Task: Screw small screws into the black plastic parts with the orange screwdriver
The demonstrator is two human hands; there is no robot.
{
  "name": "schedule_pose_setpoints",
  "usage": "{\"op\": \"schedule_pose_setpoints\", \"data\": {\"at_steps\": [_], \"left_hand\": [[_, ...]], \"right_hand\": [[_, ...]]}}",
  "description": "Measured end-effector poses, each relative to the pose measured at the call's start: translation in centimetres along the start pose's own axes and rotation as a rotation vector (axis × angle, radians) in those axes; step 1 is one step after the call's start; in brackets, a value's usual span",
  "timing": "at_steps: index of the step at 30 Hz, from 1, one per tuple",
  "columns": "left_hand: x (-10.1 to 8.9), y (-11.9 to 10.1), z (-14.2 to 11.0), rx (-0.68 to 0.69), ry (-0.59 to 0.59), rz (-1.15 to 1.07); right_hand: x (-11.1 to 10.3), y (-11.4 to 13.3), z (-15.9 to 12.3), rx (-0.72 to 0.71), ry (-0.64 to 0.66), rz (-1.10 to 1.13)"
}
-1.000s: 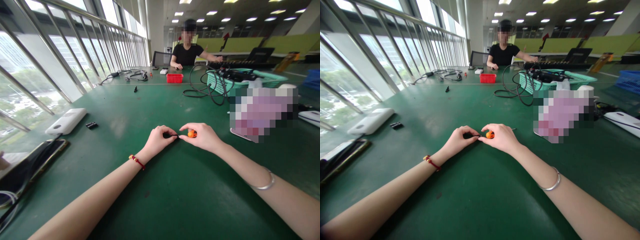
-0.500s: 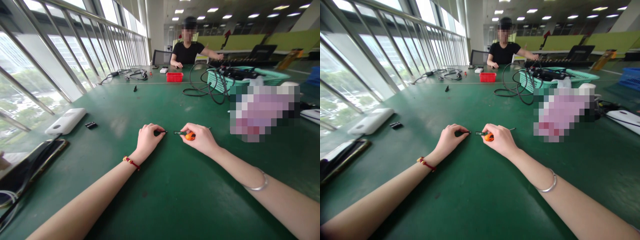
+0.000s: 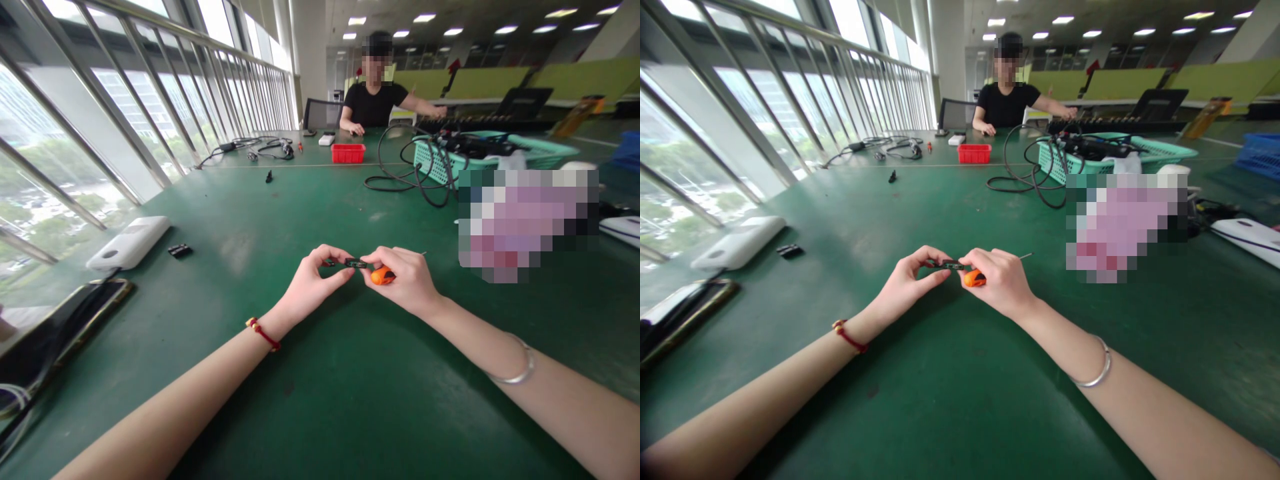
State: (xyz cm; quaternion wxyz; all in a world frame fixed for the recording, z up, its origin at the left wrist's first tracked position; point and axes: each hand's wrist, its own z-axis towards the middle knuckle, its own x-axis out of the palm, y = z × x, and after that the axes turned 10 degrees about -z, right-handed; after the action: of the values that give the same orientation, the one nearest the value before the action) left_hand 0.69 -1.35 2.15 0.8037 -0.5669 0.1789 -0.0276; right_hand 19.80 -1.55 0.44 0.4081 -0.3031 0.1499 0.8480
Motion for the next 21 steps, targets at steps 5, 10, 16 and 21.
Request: {"op": "schedule_pose_setpoints", "data": {"at_steps": [5, 10, 16, 21], "left_hand": [[0.1, -0.2, -0.3, 0.062, -0.045, 0.024], [0.1, 0.0, -0.5, 0.216, -0.095, 0.192], [-0.1, 0.3, -0.3, 0.332, -0.072, 0.306], [-0.2, 0.3, -0.4, 0.435, -0.052, 0.462]], "right_hand": [[-0.4, 0.4, 0.2, -0.02, -0.049, 0.014], [-0.7, 0.6, 0.2, 0.057, 0.008, 0.091], [-0.6, 0.7, 0.3, 0.047, 0.083, -0.003], [-0.4, 1.2, 0.2, 0.156, 0.156, 0.034]]}}
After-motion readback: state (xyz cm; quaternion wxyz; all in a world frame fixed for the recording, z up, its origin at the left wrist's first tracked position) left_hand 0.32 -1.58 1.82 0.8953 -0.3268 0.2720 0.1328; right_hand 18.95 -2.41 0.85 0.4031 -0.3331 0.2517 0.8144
